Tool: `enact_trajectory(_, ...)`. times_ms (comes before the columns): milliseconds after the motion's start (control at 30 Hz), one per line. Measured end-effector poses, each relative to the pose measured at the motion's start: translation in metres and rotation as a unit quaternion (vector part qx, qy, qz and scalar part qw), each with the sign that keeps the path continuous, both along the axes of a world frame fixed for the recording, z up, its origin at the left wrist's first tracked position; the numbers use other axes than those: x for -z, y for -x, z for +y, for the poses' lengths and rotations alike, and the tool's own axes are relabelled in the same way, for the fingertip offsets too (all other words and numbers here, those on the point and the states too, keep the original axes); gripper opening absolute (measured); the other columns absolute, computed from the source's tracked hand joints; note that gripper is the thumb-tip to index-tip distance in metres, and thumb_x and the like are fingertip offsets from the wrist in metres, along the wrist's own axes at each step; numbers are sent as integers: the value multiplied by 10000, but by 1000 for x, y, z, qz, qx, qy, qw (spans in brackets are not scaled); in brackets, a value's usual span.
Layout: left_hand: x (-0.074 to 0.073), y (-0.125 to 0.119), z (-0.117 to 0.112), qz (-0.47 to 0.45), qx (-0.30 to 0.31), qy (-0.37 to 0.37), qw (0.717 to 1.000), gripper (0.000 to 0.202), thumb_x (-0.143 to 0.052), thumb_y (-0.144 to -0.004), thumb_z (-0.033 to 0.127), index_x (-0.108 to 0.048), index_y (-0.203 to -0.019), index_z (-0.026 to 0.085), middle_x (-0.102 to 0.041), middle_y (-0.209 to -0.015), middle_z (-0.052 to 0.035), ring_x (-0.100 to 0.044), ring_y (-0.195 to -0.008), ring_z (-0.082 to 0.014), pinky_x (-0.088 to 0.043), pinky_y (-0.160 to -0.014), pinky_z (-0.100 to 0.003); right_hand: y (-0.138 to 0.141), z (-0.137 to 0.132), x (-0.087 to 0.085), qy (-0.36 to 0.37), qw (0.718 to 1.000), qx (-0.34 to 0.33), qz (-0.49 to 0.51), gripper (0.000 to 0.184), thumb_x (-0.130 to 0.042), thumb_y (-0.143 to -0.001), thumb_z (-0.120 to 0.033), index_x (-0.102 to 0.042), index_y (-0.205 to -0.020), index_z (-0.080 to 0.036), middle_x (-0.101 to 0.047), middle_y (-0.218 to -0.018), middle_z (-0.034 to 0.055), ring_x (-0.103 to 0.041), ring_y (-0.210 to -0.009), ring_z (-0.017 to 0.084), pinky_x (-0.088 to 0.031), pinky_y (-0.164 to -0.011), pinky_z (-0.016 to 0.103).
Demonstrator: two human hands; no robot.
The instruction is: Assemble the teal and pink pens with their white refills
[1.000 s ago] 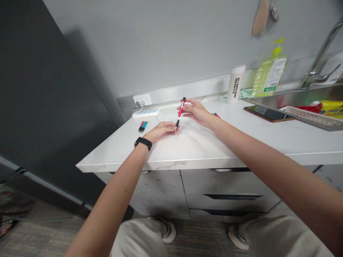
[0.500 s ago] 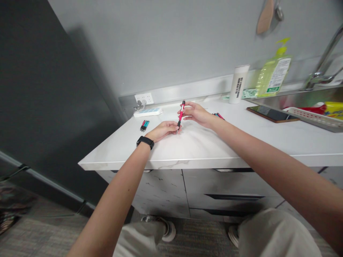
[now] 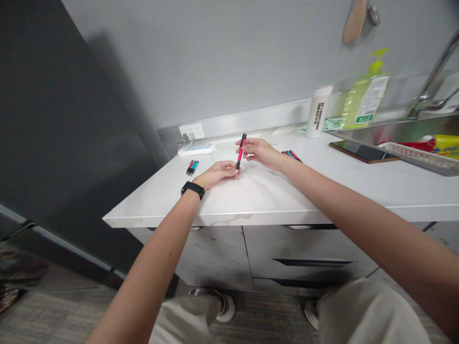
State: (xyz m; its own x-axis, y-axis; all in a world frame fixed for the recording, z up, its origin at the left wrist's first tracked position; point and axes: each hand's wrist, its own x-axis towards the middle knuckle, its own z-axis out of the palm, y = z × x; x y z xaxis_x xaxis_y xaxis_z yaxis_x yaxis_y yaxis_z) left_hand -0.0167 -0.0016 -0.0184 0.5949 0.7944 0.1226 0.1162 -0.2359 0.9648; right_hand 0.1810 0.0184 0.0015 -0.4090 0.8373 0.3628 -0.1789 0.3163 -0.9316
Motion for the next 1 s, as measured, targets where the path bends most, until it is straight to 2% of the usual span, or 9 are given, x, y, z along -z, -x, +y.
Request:
enact_trajectory(133, 0, 0, 0, 7, 3, 2, 1000, 269, -754, -683, 294, -621, -830, 113, -661, -755, -40, -564, -706, -102, -385, -720, -261, -1, 1, 0, -6, 1000, 24, -15, 277, -771, -629, -308, -603, -812, -183, -608, -722, -10, -510, -592, 76, -408, -561, 208)
enact_trajectory(267, -1, 0, 0, 2, -1, 3, 1000, 279, -765, -668, 296, -619, -823, 115, -657, -734, -32, -559, -688, -99, -384, -710, -260, 0, -1, 1, 15, 1000, -8, 14, 267, -759, -648, -334, -609, -808, -184, -579, -687, -12, -541, -627, 99, -419, -557, 220)
enact_trajectory(333, 0, 0, 0, 2, 2, 1, 1000, 283, -768, -665, 302, -622, -821, 116, -657, -733, -32, -561, -690, -102, -384, -710, -262, 0, -2, 1, 17, 1000, -17, 13, 243, -747, -660, -308, -626, -826, -177, -591, -697, -3, -560, -658, 109, -431, -569, 222)
enact_trajectory(500, 0, 1, 1, 2, 14, 2, 1000, 262, -755, -687, 288, -631, -832, 110, -670, -752, -44, -569, -700, -105, -384, -710, -262, 0, -1, 1, -10, 999, 19, -49, 200, -728, -704, -309, -640, -794, -153, -637, -759, 28, -567, -677, 100, -446, -587, 210)
enact_trajectory(700, 1, 1, 4, -7, 1, 2, 1000, 290, -743, -692, 283, -670, -884, 79, -674, -769, -70, -578, -714, -124, -392, -711, -280, -1, 1, 2, -10, 1000, 1, -21, 268, -702, -707, -288, -638, -941, -174, -701, -951, 69, -623, -831, 138, -470, -648, 221)
enact_trajectory(1000, 1, 0, 2, -6, 9, 5, 1000, 319, -770, -666, 292, -652, -870, 78, -672, -750, -68, -584, -702, -127, -396, -714, -284, -2, 1, 2, -16, 999, -8, -42, 311, -722, -692, -288, -608, -962, -181, -716, -968, 83, -648, -837, 152, -485, -661, 238)
